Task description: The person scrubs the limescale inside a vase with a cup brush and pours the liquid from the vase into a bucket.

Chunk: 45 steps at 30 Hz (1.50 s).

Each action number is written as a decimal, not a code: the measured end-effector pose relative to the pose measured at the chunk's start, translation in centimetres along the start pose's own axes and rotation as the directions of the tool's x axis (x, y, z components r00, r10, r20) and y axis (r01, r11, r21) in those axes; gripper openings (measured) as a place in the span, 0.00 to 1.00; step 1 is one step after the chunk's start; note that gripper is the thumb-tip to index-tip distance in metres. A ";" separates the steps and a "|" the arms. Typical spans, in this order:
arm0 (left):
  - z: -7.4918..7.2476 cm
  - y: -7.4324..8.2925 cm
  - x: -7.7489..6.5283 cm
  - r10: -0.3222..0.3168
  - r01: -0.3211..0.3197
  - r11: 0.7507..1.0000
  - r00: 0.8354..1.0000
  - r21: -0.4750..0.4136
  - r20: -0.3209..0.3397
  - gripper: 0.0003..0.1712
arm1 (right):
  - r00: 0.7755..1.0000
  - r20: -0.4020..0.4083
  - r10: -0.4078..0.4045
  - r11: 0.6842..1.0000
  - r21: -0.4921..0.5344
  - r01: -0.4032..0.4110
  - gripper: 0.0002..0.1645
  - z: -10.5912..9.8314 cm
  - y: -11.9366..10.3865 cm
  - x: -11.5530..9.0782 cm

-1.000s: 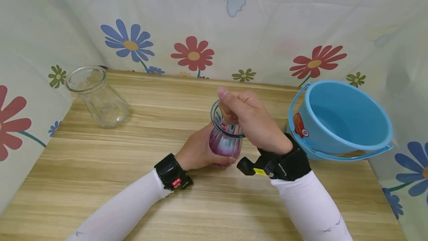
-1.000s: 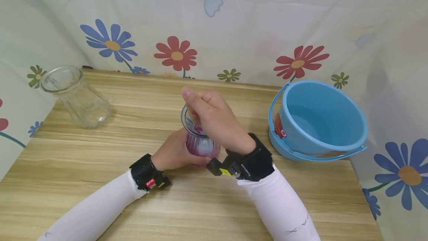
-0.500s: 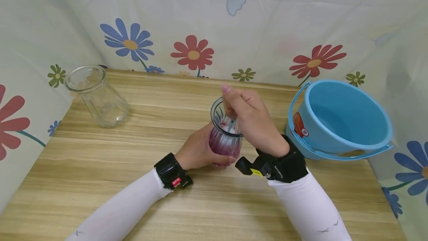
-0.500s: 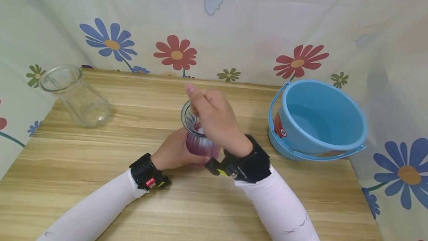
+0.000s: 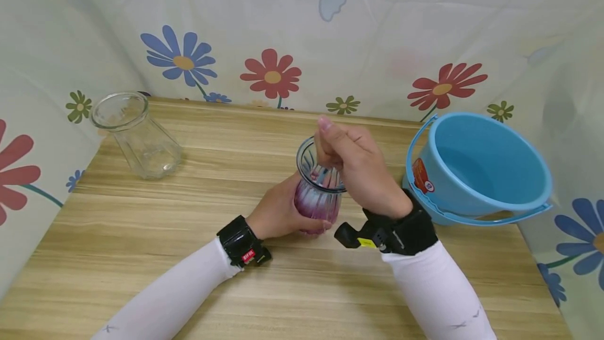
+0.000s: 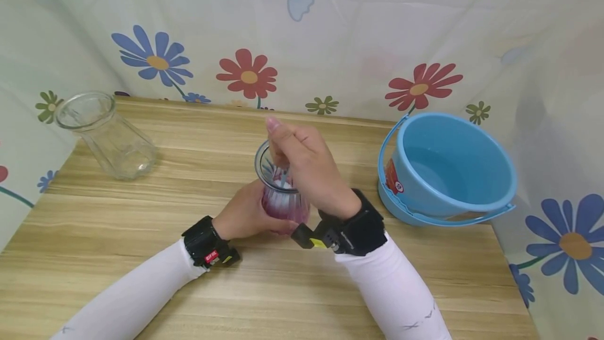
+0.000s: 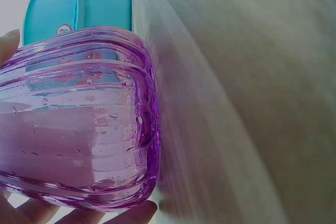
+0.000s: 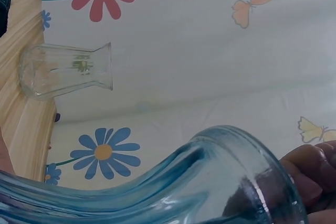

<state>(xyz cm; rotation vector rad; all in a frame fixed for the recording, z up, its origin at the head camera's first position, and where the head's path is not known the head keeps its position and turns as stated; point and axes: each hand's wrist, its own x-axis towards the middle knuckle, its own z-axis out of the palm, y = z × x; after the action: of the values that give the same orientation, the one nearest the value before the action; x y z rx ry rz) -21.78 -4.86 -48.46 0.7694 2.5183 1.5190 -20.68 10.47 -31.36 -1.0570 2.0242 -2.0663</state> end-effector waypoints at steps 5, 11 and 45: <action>0.0 0.0 0.0 -0.014 0.014 1.000 1.000 -0.003 0.001 0.54 | 0.999 0.041 -0.004 0.996 0.085 0.000 0.28 -0.1 -0.1 0.0; 0.0 -0.1 0.0 -0.003 0.003 1.000 1.000 -0.003 -0.003 0.53 | 0.997 0.072 -0.004 0.995 0.105 -0.004 0.28 -0.3 -0.1 -0.1; 0.1 -0.1 0.1 0.015 -0.015 1.000 1.000 0.008 -0.002 0.55 | 0.999 0.033 0.014 0.998 -0.057 -0.012 0.30 0.0 -1.5 0.1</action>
<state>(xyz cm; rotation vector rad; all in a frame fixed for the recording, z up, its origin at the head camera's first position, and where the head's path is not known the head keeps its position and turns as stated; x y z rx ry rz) -21.88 -4.78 -48.58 0.7903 2.5270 1.5168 -20.15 10.61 -30.00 -1.0763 2.0803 -1.9829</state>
